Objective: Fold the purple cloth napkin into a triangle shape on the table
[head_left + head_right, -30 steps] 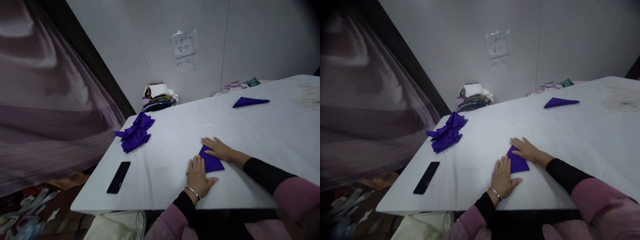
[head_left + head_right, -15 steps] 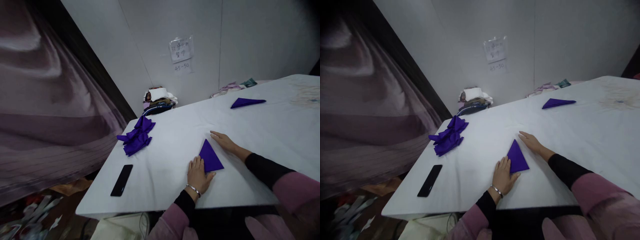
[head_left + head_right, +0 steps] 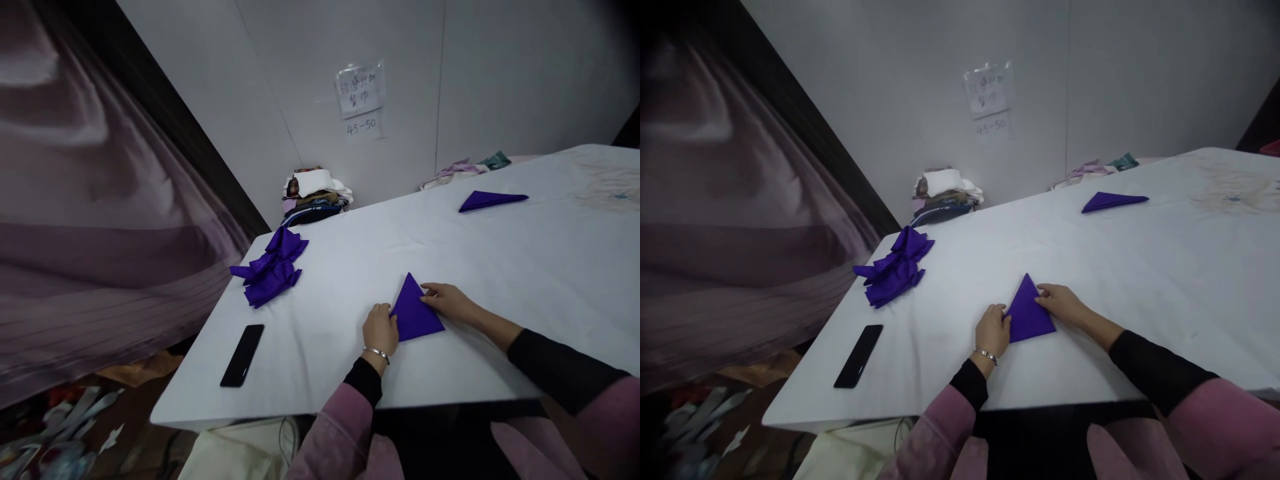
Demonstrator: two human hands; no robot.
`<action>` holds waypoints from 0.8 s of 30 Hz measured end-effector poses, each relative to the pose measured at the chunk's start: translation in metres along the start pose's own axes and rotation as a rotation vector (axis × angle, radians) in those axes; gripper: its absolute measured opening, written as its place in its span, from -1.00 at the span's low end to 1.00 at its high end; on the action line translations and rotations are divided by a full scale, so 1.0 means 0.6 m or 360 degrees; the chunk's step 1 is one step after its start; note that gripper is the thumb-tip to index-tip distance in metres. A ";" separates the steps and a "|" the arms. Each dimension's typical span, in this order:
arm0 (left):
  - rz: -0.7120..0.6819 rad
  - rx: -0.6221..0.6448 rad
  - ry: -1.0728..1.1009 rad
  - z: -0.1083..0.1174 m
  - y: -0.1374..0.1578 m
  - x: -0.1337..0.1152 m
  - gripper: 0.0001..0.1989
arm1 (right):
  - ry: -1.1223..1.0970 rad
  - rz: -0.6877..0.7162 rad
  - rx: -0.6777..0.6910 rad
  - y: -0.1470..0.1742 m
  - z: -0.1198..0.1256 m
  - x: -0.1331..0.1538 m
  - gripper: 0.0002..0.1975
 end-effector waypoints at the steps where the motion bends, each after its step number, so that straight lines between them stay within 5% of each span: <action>1: 0.0040 0.0022 0.0019 0.000 0.004 0.003 -0.77 | 0.0047 0.0012 0.0006 -0.006 -0.002 0.004 -0.49; 8: 0.0201 0.0219 0.0138 0.000 0.033 0.007 -0.81 | 0.0397 0.0245 0.0074 -0.021 -0.013 0.039 -0.57; 12: 0.0213 0.0270 0.0152 -0.002 0.038 0.007 -0.84 | 0.0795 0.0778 -0.0196 0.031 -0.037 0.082 -0.59; 16: 0.0205 0.0307 0.0077 -0.002 0.035 0.012 -0.92 | 0.1000 0.1219 -0.0186 0.085 -0.102 0.087 -0.43; 20: 0.0229 0.0305 0.0086 0.007 0.024 0.025 -0.93 | 0.1086 0.1248 -0.0109 0.091 -0.134 0.062 -0.31; 24: 0.0050 0.0045 0.0120 0.032 -0.005 0.006 -0.81 | 0.1070 0.1261 -0.0111 0.088 -0.133 0.057 -0.28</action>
Point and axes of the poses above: each hand's wrist, its own y-axis away from the middle knuckle, its own z-axis out of the back of the hand, x = y × z, the point moved 6 cm from there along -y, towards the middle knuckle, and after that the axes turned 1 degree about -y, right-handed, at the moved point
